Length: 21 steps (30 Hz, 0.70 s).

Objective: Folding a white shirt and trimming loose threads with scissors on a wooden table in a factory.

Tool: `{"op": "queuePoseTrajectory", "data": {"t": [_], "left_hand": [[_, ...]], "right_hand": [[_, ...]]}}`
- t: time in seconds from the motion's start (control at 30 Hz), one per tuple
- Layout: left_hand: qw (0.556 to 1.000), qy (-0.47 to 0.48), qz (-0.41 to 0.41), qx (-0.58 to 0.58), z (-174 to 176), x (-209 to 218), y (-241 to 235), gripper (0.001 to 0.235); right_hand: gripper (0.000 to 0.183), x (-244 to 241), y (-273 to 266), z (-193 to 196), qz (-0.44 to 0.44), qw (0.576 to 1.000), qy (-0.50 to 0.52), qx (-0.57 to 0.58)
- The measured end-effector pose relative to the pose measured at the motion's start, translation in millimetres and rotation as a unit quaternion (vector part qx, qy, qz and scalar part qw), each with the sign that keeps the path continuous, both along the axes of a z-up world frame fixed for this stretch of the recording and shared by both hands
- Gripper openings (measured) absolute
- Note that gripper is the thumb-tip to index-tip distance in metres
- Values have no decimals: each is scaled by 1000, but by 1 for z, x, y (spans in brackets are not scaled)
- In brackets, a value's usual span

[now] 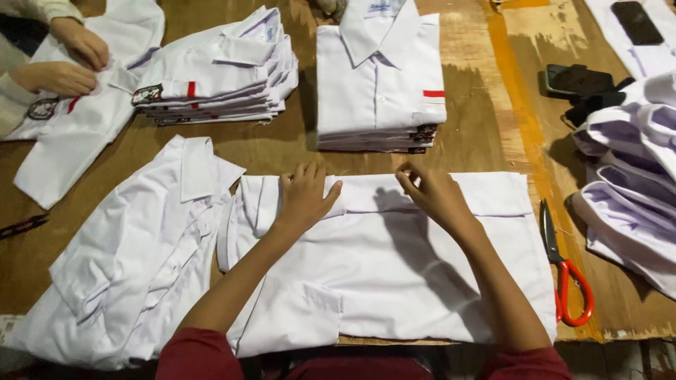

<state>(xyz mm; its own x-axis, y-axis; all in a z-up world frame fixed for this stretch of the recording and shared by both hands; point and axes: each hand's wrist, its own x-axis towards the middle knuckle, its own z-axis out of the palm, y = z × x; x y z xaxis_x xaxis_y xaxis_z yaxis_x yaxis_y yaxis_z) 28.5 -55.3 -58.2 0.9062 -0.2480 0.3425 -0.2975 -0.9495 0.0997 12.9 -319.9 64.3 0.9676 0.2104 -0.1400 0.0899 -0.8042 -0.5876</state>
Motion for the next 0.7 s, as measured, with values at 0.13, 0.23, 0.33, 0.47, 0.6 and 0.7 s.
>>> {"op": "queuePoseTrajectory", "data": {"t": [0.13,0.23,0.33,0.47,0.6,0.7], "left_hand": [[999,22,-1,-32,8,-4,-4,45],[999,24,0,-45,11,-6,-4,39],[996,-68,-12,-57,1,-3,-5,23],[998,-59,-12,-36,3,-4,-8,24],[997,-69,15,2,4,-7,-10,17],[996,-83,7,-5,-7,-4,-6,17]], "right_hand": [[33,-54,-88,-27,-62,993,16,-99],[19,-102,-165,-87,-143,962,-123,-198],[32,-146,-205,-123,-235,935,-117,-239],[43,-175,-188,-114,-355,914,-94,-170],[33,-182,-189,-130,-408,893,-164,-96],[39,-183,-190,-126,-399,897,-158,-102]]}}
